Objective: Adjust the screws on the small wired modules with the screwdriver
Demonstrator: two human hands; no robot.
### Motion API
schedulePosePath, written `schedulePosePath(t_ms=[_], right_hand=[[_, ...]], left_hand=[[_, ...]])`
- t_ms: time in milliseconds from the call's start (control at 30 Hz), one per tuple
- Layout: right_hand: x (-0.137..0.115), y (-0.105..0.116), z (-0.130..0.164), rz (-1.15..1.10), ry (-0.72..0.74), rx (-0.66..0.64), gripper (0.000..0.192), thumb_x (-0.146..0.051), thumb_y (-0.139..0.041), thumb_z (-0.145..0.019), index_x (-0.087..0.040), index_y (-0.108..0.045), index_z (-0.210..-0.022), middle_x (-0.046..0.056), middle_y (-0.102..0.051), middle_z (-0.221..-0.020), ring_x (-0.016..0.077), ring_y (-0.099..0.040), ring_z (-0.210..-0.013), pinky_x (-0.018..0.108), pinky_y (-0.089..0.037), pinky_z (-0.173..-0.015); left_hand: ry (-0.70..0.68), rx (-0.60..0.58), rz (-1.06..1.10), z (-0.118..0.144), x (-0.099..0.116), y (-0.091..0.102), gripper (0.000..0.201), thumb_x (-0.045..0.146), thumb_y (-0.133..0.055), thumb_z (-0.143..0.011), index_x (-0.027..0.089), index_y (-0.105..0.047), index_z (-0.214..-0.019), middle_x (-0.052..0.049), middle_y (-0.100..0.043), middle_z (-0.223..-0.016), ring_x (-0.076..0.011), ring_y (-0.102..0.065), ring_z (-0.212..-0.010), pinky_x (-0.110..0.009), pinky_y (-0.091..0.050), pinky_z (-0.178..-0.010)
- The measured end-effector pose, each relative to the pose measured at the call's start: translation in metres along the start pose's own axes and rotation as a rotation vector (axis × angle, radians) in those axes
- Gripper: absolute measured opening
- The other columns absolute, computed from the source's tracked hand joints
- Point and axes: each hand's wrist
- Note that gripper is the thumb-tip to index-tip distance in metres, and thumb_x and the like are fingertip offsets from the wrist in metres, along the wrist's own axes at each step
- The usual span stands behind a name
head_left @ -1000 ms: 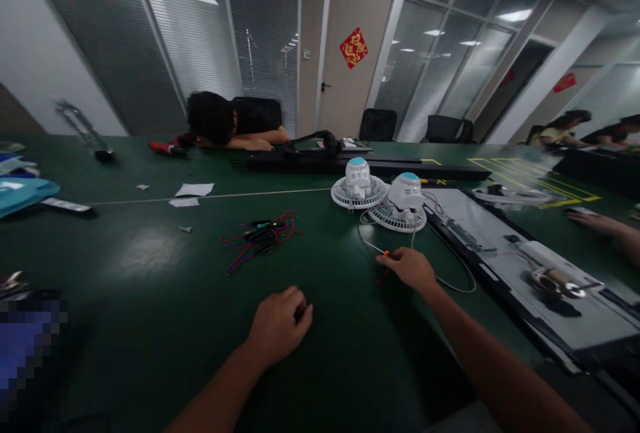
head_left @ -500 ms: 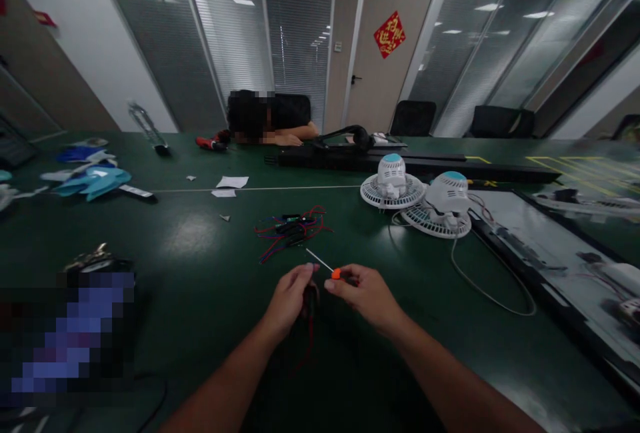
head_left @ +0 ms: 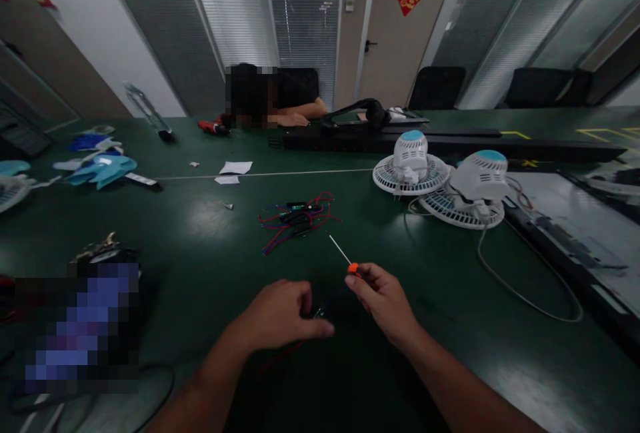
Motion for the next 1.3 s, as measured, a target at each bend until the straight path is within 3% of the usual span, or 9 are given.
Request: schedulePosePath(t_ms=[67, 133, 367, 533, 633, 767, 967, 1133, 1300], right_hand=[[-0.001, 0.002, 0.0, -0.012, 0.008, 0.007, 0.028, -0.039, -0.071, -0.072, -0.017, -0.066, -0.087, -0.005, -0.051, -0.059, 0.0082, -0.041, -0.048, 0.021, -0.03, -0.043], [-0.002, 0.004, 0.001, -0.025, 0.023, 0.01, 0.028, -0.04, -0.07, -0.074, -0.016, -0.064, -0.087, -0.005, -0.049, -0.058, 0.008, -0.04, -0.047, 0.021, -0.03, -0.043], [-0.008, 0.005, 0.015, -0.096, 0.135, 0.011, 0.03, -0.047, -0.056, -0.085, -0.018, -0.061, -0.091, -0.002, -0.053, -0.064, 0.0093, -0.045, -0.05, 0.023, -0.036, -0.046], [-0.006, 0.004, 0.021, -0.034, 0.179, -0.079, 0.027, -0.042, -0.053, -0.089, -0.018, -0.062, -0.089, -0.003, -0.053, -0.06, 0.009, -0.046, -0.048, 0.022, -0.036, -0.044], [-0.004, 0.002, 0.024, 0.024, 0.173, -0.122, 0.023, -0.039, -0.052, -0.091, -0.018, -0.062, -0.095, -0.002, -0.054, -0.064, 0.0091, -0.048, -0.051, 0.022, -0.038, -0.046], [-0.007, 0.0, 0.028, 0.176, 0.226, -0.161, 0.026, -0.035, -0.05, -0.092, -0.019, -0.062, -0.108, 0.0, -0.059, -0.071, 0.0109, -0.052, -0.055, 0.023, -0.042, -0.049], [-0.01, -0.003, 0.031, 0.416, 0.447, -0.132, 0.027, -0.028, -0.056, -0.089, -0.023, -0.064, -0.114, 0.006, -0.07, -0.101, 0.0181, -0.065, -0.086, 0.033, -0.05, -0.077], [-0.01, -0.003, 0.031, 0.479, 0.517, -0.127, 0.027, -0.026, -0.053, -0.09, -0.019, -0.065, -0.114, 0.004, -0.067, -0.081, 0.015, -0.061, -0.067, 0.029, -0.049, -0.062], [-0.01, -0.005, 0.034, 0.515, 0.562, -0.149, 0.027, -0.024, -0.052, -0.091, -0.016, -0.067, -0.112, 0.004, -0.065, -0.076, 0.0141, -0.06, -0.064, 0.028, -0.047, -0.061]], left_hand=[[-0.041, -0.048, -0.163, 0.006, 0.001, 0.0, 0.029, 0.046, -0.074, -0.058, 0.022, -0.062, -0.07, 0.001, -0.06, -0.064, -0.016, -0.05, -0.058, -0.026, -0.025, -0.049], [-0.076, -0.059, -0.142, 0.005, 0.0, -0.002, 0.018, 0.039, -0.066, -0.068, 0.022, -0.061, -0.073, 0.001, -0.059, -0.064, -0.0154, -0.051, -0.057, -0.026, -0.027, -0.05], [0.075, 0.109, 0.528, -0.013, -0.016, 0.0, 0.015, 0.034, -0.049, -0.082, 0.022, -0.04, -0.084, 0.006, -0.055, -0.063, -0.0091, -0.046, -0.042, -0.021, -0.03, -0.042], [0.088, 0.283, 0.804, -0.018, -0.014, 0.0, 0.032, 0.03, -0.054, -0.08, 0.017, -0.048, -0.108, 0.01, -0.042, -0.049, -0.0071, -0.037, -0.041, -0.019, -0.026, -0.043], [0.059, 0.321, 0.987, -0.021, -0.013, 0.0, 0.037, 0.041, -0.06, -0.077, 0.014, -0.055, -0.102, 0.009, -0.038, -0.053, -0.0051, -0.032, -0.042, -0.019, -0.021, -0.041], [0.042, 0.3, 1.234, -0.024, -0.013, -0.001, 0.04, 0.055, -0.04, -0.085, 0.017, -0.052, -0.085, 0.007, -0.039, -0.048, -0.006, -0.03, -0.036, -0.019, -0.023, -0.038], [0.002, 0.334, 1.24, -0.023, -0.011, -0.005, 0.028, 0.047, -0.037, -0.089, 0.022, -0.043, -0.079, 0.007, -0.046, -0.042, -0.0111, -0.039, -0.03, -0.021, -0.029, -0.033], [0.044, 0.314, 1.24, -0.025, -0.015, -0.008, 0.042, 0.058, -0.031, -0.088, 0.021, -0.04, -0.068, 0.007, -0.039, -0.036, -0.0079, -0.028, -0.026, -0.019, -0.022, -0.03], [0.065, 0.312, 1.165, -0.026, -0.016, -0.01, 0.042, 0.057, -0.039, -0.087, 0.019, -0.046, -0.069, 0.009, -0.032, -0.035, -0.0054, -0.021, -0.027, -0.017, -0.015, -0.03]])
Point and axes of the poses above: each hand's wrist, its own z-axis away from the middle knuckle, its own y-axis out of the back of the hand, x = y × z
